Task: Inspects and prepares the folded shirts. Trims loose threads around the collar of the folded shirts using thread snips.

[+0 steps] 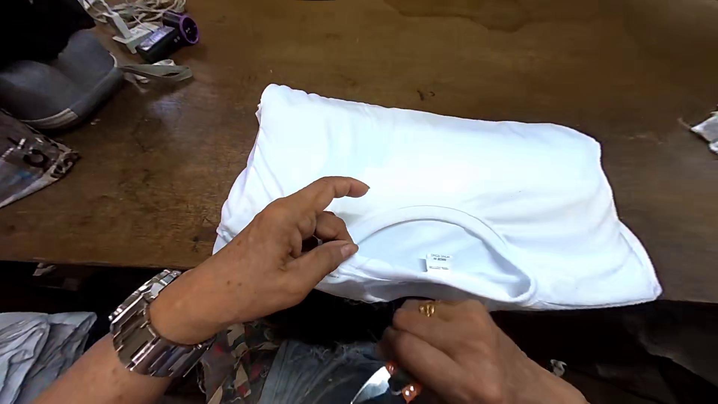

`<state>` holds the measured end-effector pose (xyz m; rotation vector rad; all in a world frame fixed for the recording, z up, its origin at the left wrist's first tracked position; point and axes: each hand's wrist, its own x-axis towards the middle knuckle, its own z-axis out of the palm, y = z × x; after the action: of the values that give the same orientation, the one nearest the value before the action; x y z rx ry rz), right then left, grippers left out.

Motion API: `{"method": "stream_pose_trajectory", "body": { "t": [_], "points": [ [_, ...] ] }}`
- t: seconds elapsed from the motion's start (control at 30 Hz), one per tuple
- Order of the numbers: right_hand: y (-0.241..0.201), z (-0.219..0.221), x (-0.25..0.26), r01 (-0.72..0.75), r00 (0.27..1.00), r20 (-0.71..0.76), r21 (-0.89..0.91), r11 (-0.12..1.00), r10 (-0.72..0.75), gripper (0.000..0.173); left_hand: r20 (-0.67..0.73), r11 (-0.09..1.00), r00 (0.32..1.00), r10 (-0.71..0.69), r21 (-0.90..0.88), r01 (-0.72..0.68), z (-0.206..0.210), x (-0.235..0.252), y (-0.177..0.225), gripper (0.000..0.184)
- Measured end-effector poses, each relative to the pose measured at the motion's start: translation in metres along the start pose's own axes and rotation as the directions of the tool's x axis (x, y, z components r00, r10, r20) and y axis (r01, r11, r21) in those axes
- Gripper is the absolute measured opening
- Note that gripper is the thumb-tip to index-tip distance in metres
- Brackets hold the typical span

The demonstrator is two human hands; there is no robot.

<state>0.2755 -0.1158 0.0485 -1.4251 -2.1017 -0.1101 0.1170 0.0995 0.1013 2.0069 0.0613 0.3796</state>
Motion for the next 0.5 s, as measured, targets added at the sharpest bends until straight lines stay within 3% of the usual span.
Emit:
{"method": "stream_pose_trajectory", "body": {
  "t": [0.07, 0.2, 0.37, 0.5],
  "points": [
    [-0.003, 0.0, -0.008, -0.071, 0.996, 0.052, 0.044, 0.997, 0.068, 0.025, -0.011, 0.999, 1.0, -0.005, -0.051, 0.004, 0.001, 0.0, -0.005, 0.05],
    [-0.005, -0.014, -0.007, -0.301, 0.95, -0.082, 0.024, 0.953, 0.302, 0.054, -0.017, 0.993, 1.0, 0.0, -0.118, -0.002, 0.001, -0.002, -0.007, 0.049],
    [-0.005, -0.024, 0.006, -0.315, 0.941, -0.188, -0.197, 0.928, 0.28, 0.044, -0.084, 0.983, 0.996, -0.04, -0.18, 0.024, 0.002, -0.003, 0.0, 0.05],
    [-0.004, -0.016, 0.012, -0.301, 0.944, -0.223, -0.273, 0.914, 0.244, 0.041, -0.117, 0.975, 0.99, -0.075, -0.215, 0.048, 0.005, -0.003, -0.001, 0.05]
  ]
}}
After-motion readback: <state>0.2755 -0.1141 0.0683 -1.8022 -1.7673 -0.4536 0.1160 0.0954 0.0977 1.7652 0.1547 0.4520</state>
